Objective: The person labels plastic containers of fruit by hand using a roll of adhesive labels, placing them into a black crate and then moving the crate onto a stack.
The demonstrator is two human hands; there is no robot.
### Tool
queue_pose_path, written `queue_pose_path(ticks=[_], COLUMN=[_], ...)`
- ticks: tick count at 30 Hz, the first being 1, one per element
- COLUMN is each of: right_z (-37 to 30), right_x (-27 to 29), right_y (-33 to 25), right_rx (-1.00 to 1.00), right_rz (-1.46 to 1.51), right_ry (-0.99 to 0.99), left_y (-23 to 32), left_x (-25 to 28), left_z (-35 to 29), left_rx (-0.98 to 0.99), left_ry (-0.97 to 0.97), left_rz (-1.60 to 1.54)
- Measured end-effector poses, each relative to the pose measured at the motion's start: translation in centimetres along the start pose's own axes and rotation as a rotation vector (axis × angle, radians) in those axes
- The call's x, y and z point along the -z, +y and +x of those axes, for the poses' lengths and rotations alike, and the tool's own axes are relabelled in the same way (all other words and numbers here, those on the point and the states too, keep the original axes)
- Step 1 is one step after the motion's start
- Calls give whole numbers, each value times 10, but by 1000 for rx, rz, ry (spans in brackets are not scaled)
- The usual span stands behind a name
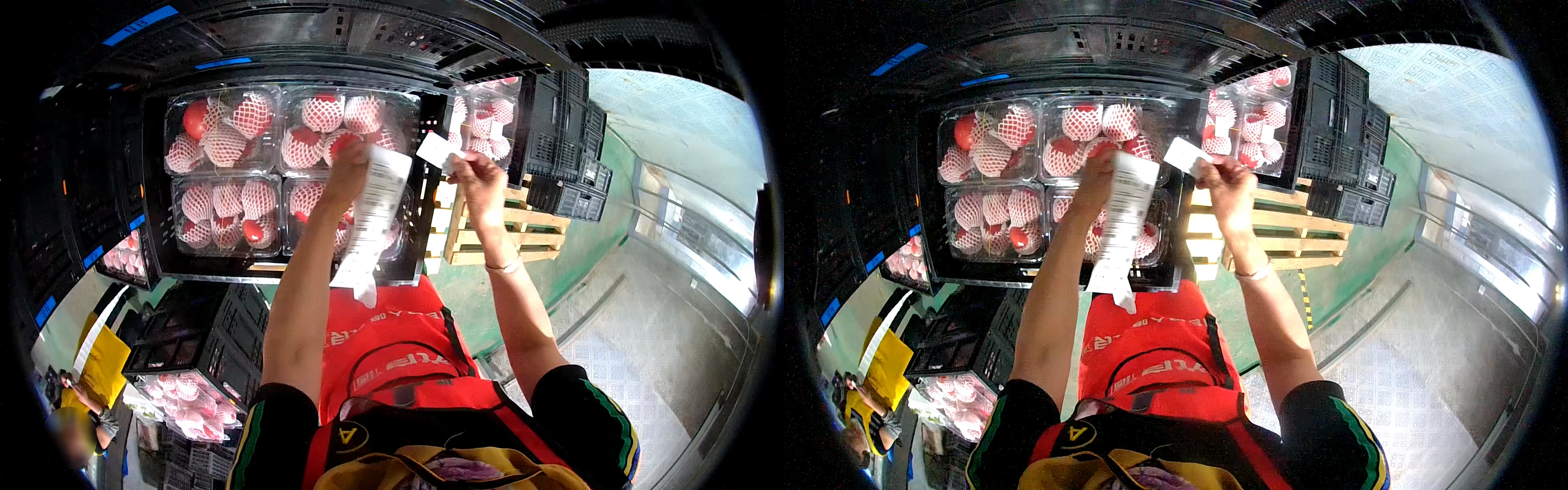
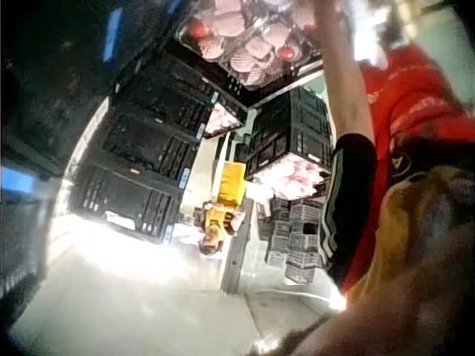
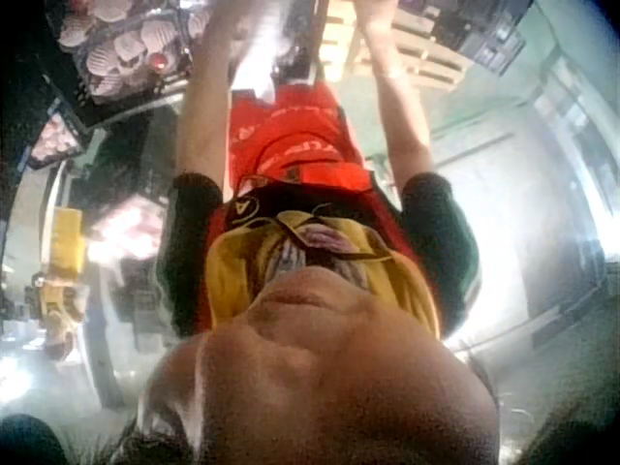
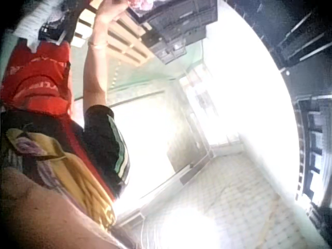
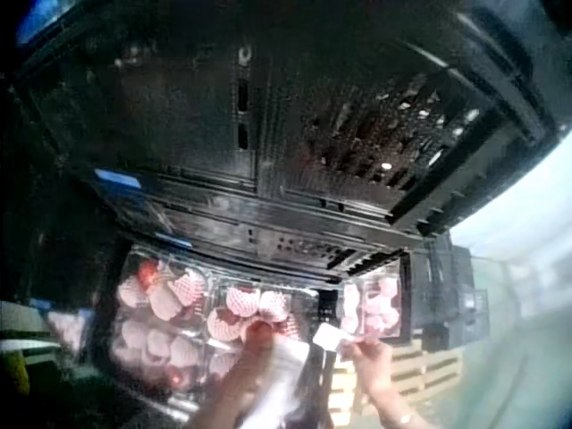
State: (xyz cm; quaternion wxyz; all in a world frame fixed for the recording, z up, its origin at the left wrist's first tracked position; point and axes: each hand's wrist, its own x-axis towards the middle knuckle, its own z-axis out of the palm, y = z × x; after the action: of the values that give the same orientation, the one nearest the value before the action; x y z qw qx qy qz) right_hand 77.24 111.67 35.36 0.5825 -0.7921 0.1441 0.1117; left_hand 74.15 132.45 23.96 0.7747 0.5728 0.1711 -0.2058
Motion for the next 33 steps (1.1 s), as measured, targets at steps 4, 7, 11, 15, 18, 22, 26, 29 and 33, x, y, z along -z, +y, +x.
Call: queue_pose_path(ticks=[4,7,11,15,18,22,26,29,33], right_z=[18,35,49,46,19,-54,-108,-126,-142], right_x=[-55,-99,-136,-122,-94,-102,-121,-125,-113], right_y=[25,39,44,26,4,-13,-26,-30,-20], right_rx=[-41,-56,243,88,352,30,-143,-175,-302], right_rz=[-227,-212,-659,-1212,-950,39,-76,-9,11], right_ry=[-103,-179,-159,-178,-89,-774,-738,-667,-635], left_y=[10,13,10,5,7,14,23,24,15], left_x=[30,37,33,37,55,55,50,52,58], left_z=[-48,-55,-51,-81,-128,-157,-176,-191,-204], left_rx=[130,-259,-91,-153,15,-242,-192,-111,-48], left_ry=[97,-45,-19,147,265,200,340,365,238], left_rz=[-806,-403,-550,-385,-408,-426,-347,-310,70])
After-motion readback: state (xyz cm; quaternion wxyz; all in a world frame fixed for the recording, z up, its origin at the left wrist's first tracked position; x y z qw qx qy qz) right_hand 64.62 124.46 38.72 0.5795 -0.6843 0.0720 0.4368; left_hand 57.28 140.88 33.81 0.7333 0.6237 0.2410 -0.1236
